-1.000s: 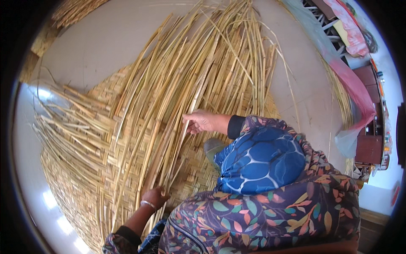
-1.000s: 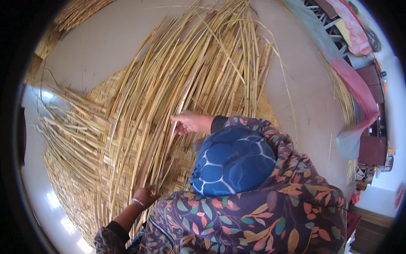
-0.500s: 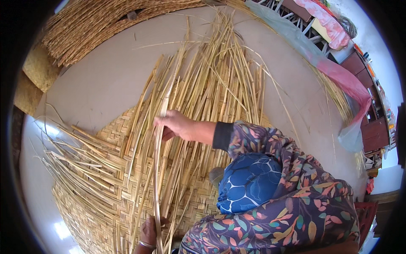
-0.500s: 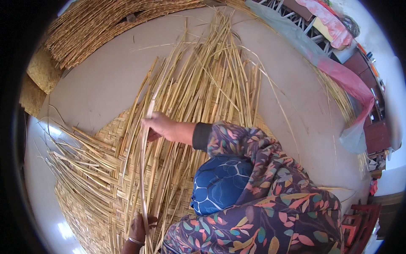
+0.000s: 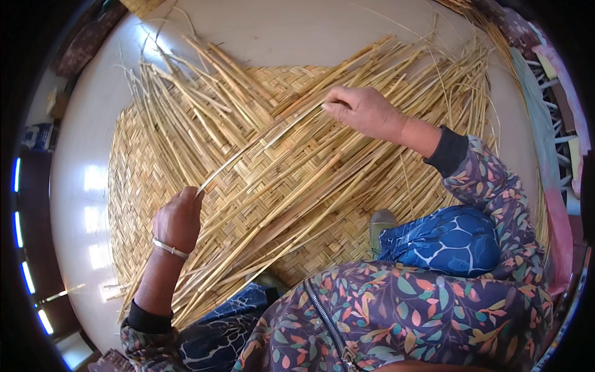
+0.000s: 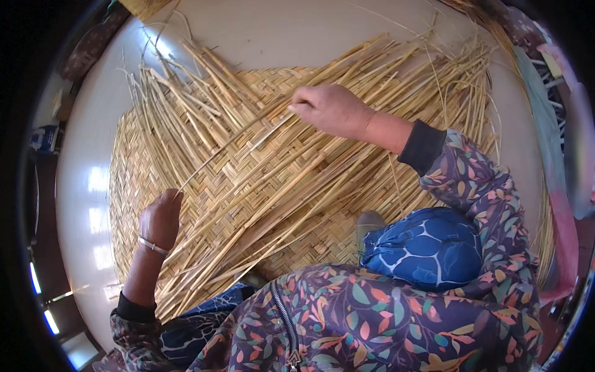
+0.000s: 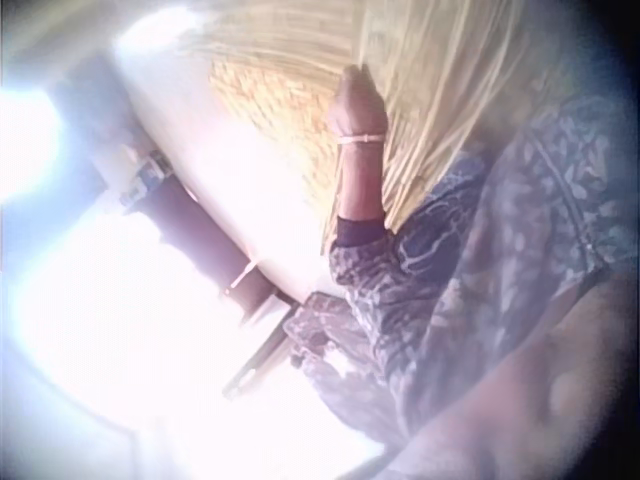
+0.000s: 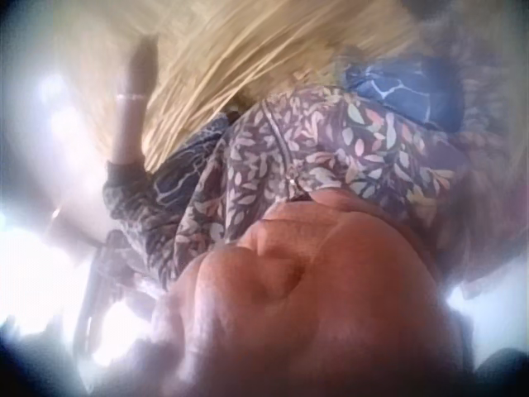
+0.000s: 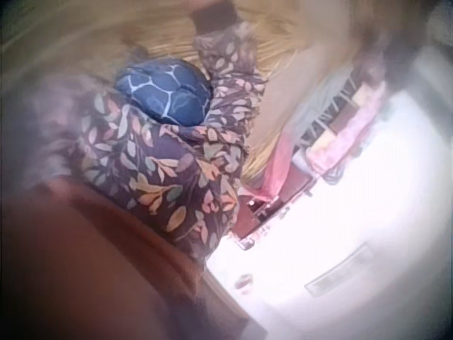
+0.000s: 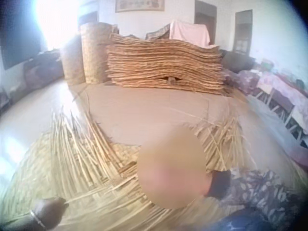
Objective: The person weaves a large flat basket using dried palm fronds. They interlace the fronds by hand, periodically adjusting the weave and pulling strands to tighten the pattern. The work is performed on the floor in a room with natural light.
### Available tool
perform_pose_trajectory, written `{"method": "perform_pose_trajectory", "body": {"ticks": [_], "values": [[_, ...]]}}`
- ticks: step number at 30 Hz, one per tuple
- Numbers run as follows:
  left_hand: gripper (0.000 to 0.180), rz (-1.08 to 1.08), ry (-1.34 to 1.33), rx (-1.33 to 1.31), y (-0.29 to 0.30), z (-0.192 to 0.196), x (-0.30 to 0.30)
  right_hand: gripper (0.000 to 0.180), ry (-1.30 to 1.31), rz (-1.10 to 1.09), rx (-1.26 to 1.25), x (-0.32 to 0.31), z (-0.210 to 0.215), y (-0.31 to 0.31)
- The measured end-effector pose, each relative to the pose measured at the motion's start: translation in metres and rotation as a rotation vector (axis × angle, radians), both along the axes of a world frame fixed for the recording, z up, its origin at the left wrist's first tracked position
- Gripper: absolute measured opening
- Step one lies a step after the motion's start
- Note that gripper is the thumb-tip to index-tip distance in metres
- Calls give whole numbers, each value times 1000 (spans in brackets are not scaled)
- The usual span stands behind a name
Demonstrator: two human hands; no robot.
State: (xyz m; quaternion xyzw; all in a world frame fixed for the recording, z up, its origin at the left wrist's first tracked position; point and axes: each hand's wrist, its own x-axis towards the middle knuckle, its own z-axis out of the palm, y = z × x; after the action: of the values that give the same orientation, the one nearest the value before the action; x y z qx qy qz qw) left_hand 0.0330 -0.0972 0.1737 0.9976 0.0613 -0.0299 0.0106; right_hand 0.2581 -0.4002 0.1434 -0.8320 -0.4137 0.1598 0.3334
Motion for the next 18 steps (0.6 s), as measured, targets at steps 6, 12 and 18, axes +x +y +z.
{"method": "perform_pose_trajectory", "body": {"ticks": [6, 12, 18], "values": [[23, 5, 134, -264, -23, -18, -4, 22, -649, 511, 211, -32, -17, 71], [23, 49, 129, -456, -15, -47, -11, 18, -258, 588, -259, -59, -35, 98], [19, -7, 120, -193, 66, -117, -78, 27, -19, 433, -392, -9, -79, 96]]}}
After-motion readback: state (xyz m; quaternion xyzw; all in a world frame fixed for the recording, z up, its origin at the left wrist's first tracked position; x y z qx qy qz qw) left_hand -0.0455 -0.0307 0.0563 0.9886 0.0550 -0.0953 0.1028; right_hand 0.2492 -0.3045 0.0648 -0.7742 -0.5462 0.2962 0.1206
